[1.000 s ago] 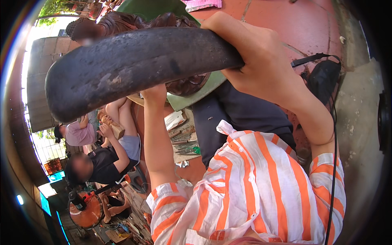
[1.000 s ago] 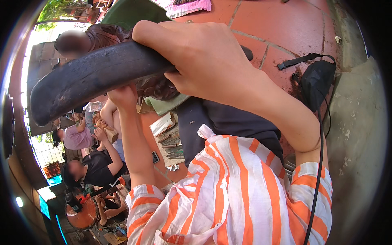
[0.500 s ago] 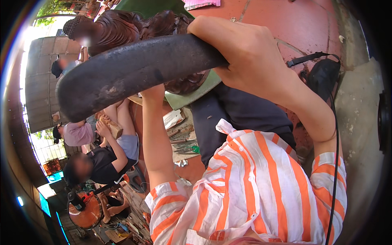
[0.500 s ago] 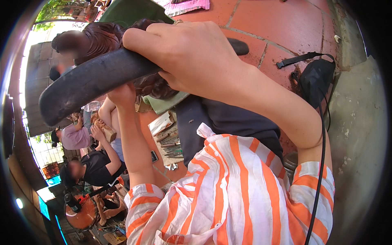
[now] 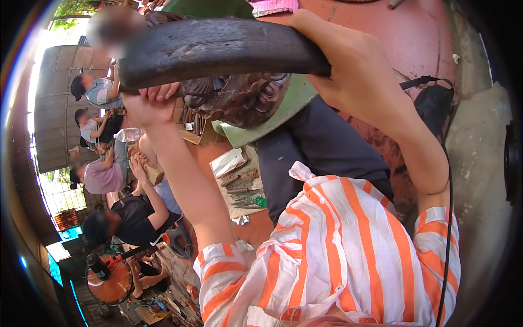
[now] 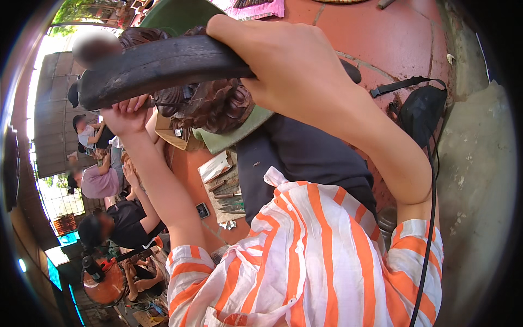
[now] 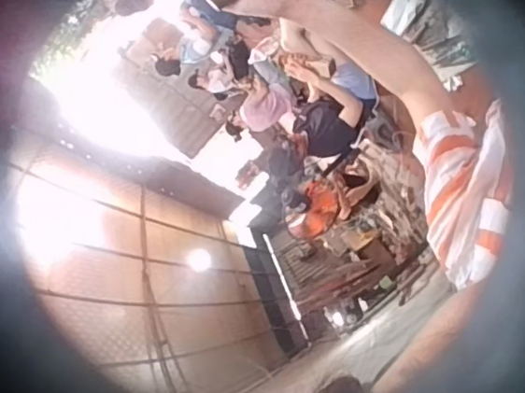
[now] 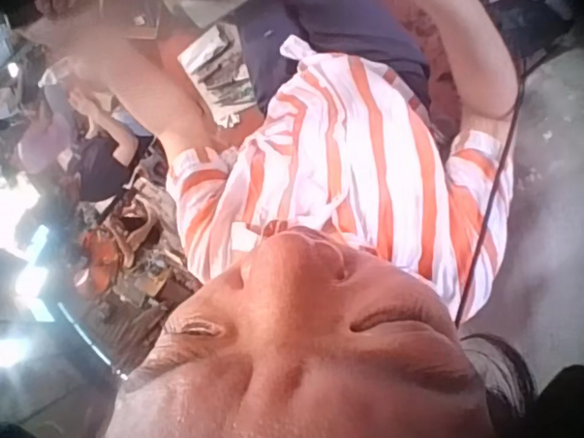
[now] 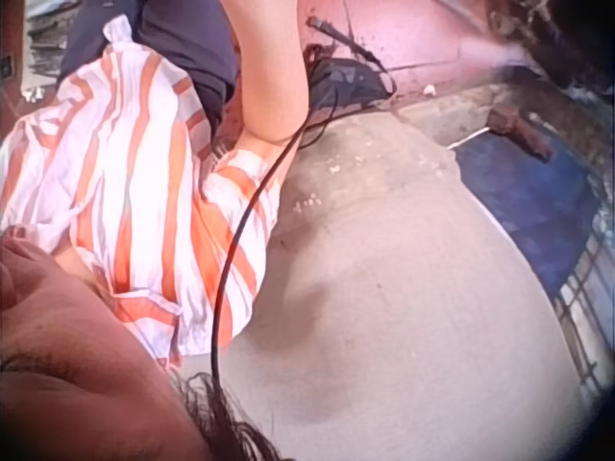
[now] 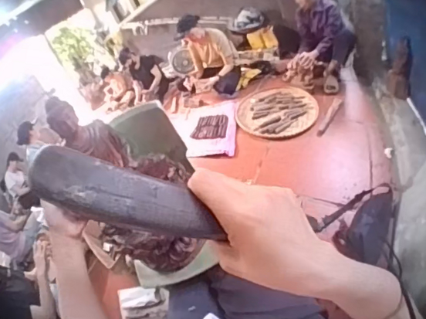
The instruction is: The person carves a wooden statue using a chisel and mallet, striking the chisel repeatedly to shape the wood. They occasionally pause to select different chisels from a nearby box and continue refining the details of the sculpture.
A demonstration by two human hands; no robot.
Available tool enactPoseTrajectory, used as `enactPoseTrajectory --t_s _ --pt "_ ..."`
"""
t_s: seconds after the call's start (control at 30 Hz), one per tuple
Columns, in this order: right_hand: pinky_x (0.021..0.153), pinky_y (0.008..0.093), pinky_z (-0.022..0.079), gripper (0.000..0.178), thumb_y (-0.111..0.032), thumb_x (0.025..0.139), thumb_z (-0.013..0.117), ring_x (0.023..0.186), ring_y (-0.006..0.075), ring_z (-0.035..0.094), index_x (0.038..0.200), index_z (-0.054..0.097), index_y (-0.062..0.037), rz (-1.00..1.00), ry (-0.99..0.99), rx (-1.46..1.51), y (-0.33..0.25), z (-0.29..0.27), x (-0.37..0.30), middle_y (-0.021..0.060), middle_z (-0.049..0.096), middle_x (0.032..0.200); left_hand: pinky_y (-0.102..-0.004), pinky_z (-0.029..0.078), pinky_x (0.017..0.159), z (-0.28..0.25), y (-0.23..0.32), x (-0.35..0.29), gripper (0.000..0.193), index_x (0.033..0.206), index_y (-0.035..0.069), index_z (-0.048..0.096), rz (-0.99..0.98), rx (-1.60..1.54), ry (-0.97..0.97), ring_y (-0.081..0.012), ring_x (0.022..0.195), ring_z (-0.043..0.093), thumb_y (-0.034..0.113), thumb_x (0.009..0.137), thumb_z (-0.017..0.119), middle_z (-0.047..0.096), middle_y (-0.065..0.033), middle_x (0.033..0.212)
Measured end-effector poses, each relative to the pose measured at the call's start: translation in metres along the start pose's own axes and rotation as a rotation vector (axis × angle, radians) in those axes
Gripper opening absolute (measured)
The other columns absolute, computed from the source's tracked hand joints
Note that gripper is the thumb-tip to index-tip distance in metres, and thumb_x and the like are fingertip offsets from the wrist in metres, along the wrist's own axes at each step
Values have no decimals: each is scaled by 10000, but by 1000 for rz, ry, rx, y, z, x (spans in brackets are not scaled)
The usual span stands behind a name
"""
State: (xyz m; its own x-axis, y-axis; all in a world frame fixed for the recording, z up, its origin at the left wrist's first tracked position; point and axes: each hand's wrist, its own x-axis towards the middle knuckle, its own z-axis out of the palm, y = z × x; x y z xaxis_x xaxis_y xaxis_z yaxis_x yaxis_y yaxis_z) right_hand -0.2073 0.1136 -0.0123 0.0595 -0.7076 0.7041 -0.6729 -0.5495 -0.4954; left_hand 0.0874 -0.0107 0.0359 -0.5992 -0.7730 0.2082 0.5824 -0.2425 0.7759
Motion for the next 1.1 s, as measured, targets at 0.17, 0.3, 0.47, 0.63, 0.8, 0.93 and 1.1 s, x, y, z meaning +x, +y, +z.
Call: enactPoseTrajectory --t_s 0.17,0.3,0.47,0.63,0.8,0.93,1.1 --pt "601 435 462 464 -32 659 665 766 329 616 1082 502 -133 11 5 34 -1 -4 -1 107 629 821 -280 268 479 21 -12 -17 534 497 139 357 195 223 -5 -142 413 294 443 932 297 315 13 436" --pt "599 429 456 466 -32 654 672 763 333 612 1074 494 -128 -38 13 66 -10 -7 1 113 626 821 -295 302 480 27 -37 -24 513 635 94 499 310 253 54 -162 437 366 480 919 315 425 -22 506" --pt "615 338 444 401 72 642 633 691 344 548 1008 535 -57 -45 -15 168 -14 -6 3 129 542 752 -306 319 458 31 -67 -24 495 741 75 538 350 462 326 -151 428 383 491 916 335 421 -13 530" --pt "616 336 446 396 75 637 627 696 344 551 1000 534 -52 -43 -19 155 -16 -9 3 129 546 756 -306 351 464 20 -80 -21 502 955 53 566 391 559 139 -169 452 420 493 928 325 479 -40 594" --pt "625 331 456 394 71 638 631 713 344 573 1002 540 -50 -75 -2 167 -21 -9 5 127 565 770 -343 485 622 1 -91 -26 502 1210 29 485 573 750 450 -232 768 595 433 939 360 599 -129 980" --pt "622 332 461 396 74 626 627 724 326 591 992 547 -56 -97 -12 174 -31 -8 7 117 578 784 -367 482 907 -21 -99 -37 460 1285 -7 447 749 1042 207 -271 1111 553 238 914 569 580 -163 1153" --pt "589 359 447 402 65 576 634 689 292 589 939 547 -85 -227 11 32 -26 4 5 84 560 781 -378 473 833 -10 -102 -41 328 1013 11 585 410 544 30 -228 999 570 318 930 504 621 -134 971"
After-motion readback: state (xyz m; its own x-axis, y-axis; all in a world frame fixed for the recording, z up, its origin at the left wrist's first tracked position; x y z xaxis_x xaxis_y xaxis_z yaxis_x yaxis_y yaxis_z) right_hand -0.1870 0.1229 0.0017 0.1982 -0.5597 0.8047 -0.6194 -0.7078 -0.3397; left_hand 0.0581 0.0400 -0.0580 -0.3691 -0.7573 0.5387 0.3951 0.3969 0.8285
